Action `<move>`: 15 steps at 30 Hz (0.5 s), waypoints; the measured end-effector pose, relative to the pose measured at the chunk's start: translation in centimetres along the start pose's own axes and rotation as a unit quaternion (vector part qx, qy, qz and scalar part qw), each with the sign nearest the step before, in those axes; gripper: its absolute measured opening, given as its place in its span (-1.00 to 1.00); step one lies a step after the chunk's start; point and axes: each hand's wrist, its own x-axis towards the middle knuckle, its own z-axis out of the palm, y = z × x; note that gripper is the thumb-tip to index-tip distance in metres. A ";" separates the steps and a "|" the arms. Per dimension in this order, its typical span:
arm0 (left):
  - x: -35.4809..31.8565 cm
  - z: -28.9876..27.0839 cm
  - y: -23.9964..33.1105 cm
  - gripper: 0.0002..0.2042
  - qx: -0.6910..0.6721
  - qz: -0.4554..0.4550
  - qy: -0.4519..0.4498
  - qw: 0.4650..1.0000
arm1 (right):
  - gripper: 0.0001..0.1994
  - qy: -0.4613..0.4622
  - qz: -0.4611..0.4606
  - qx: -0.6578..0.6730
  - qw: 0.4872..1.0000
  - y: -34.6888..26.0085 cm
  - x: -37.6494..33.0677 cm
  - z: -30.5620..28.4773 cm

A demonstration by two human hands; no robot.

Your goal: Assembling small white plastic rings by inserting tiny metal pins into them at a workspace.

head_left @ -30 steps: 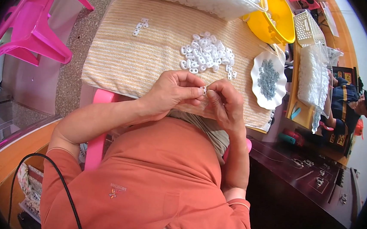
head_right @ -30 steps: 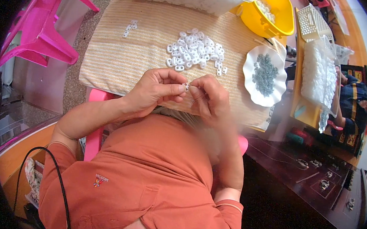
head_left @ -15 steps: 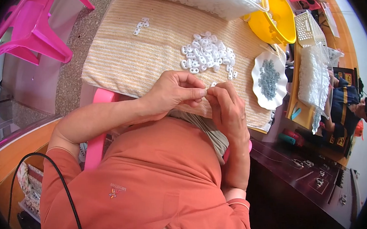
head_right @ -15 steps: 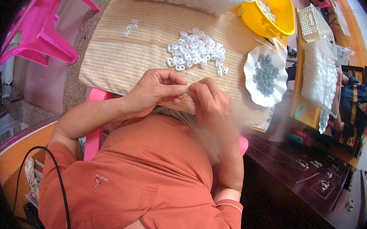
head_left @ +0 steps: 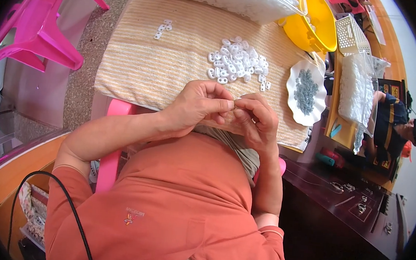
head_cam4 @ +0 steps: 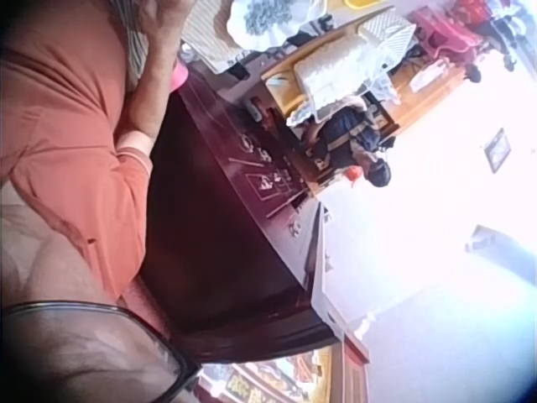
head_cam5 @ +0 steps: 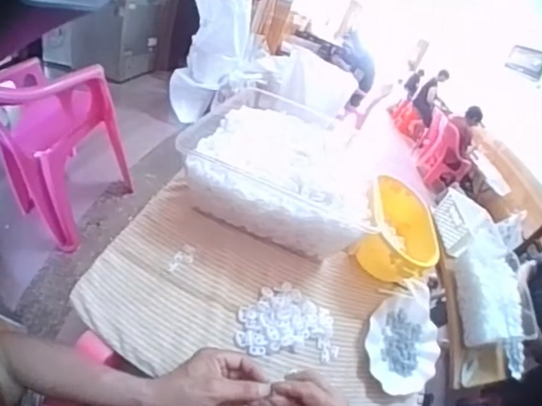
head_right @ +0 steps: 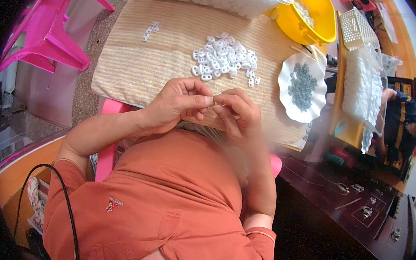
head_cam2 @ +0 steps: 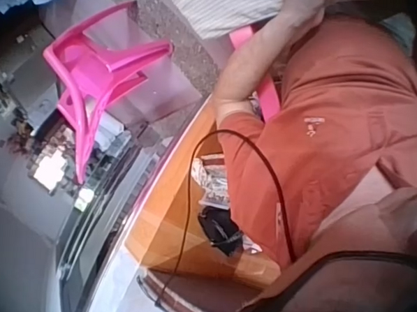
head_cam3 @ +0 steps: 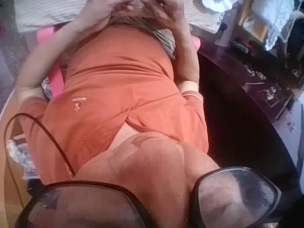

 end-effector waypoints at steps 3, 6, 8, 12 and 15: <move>0.1 0.1 0.0 -0.87 -0.002 0.008 -0.003 1.000 | -0.90 0.005 0.050 0.062 0.997 0.2 -0.5 0.3; 0.2 -0.2 -0.1 -0.87 -0.018 0.017 -0.002 1.000 | -0.93 0.015 0.070 0.093 0.993 0.7 -0.8 0.8; 0.3 -0.1 -0.2 -0.86 -0.018 0.036 0.003 0.999 | -0.92 0.050 0.124 0.154 0.979 0.7 -0.9 1.1; 0.1 0.3 0.2 -0.86 -0.026 0.036 0.021 0.999 | -0.94 0.056 0.151 0.212 0.964 0.5 -0.8 1.2; 0.2 0.3 0.3 -0.85 -0.034 0.032 0.020 0.999 | -0.96 0.062 0.167 0.223 0.959 0.5 -0.8 1.2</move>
